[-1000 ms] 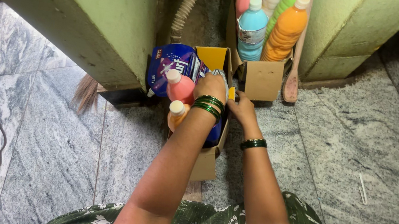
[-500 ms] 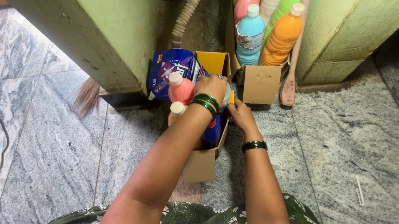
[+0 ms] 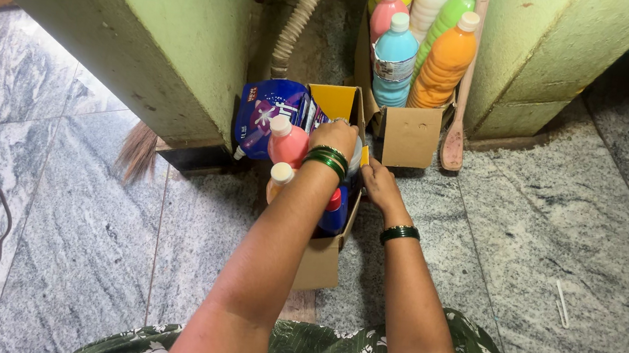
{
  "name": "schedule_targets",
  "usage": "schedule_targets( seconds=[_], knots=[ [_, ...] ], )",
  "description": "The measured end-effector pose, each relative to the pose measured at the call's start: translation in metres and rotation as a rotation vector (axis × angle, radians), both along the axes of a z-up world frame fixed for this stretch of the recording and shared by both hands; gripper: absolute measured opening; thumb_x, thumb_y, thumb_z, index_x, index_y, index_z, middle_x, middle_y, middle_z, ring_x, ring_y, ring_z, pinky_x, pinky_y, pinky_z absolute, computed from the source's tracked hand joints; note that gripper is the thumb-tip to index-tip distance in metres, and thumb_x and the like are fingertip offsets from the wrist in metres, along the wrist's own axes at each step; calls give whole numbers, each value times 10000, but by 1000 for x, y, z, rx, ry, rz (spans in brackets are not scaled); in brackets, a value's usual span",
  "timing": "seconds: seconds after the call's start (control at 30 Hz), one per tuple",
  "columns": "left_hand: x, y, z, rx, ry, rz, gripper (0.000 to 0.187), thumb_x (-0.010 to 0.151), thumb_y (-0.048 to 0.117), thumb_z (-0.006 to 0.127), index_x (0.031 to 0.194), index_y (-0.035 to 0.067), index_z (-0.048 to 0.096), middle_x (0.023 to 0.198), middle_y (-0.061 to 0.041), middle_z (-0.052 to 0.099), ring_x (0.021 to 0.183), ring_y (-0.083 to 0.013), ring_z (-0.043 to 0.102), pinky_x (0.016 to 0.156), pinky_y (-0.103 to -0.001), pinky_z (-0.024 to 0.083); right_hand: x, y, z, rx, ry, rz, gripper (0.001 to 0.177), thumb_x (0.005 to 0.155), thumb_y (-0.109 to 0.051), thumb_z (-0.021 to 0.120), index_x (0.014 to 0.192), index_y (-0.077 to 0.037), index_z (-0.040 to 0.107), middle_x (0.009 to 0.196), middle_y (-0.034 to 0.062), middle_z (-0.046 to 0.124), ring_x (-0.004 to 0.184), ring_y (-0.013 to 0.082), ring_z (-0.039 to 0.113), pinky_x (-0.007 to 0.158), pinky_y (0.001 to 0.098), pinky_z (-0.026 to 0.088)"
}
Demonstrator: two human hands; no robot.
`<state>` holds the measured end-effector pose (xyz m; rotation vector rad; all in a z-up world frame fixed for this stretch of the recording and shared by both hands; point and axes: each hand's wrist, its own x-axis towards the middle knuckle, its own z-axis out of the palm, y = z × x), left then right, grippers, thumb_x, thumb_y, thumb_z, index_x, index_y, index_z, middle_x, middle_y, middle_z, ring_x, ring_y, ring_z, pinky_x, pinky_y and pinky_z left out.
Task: The person organizes cleaning supplies in a cardboard box, placing bottles of detergent and a packet of detergent powder inside. They adjust the items to fit neatly and then place a wooden stick into the box.
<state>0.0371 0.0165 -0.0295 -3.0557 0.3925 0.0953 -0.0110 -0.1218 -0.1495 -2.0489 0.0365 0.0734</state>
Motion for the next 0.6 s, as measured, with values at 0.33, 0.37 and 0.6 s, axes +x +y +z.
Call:
schedule_targets(
  seconds=[0.33,0.37,0.6],
  knots=[
    [-7,-6,-4,-77,86,1,282,947,174,619,1216,155,701,1148,-155,720,1066,-333,716,883,-426,594,-9,9,4,4,-43,-33,538,990,-344,410,1482,-149,510,1218,309,662,1183,470,618,1005,468,488],
    [-8,-5,-4,-71,86,-3,282,954,173,617,1222,148,701,1149,-158,723,1070,-334,719,890,-426,595,-9,10,4,-6,-41,-42,535,998,-347,409,1481,-141,511,1222,313,658,1186,474,615,1008,470,486],
    [-10,-11,-7,-100,78,49,266,989,225,582,1215,154,702,1143,-149,701,1067,-359,707,874,-453,593,-10,9,4,-7,-51,-51,525,1017,-347,399,1479,-127,518,1229,317,655,1193,486,601,1018,480,481]
  ],
)
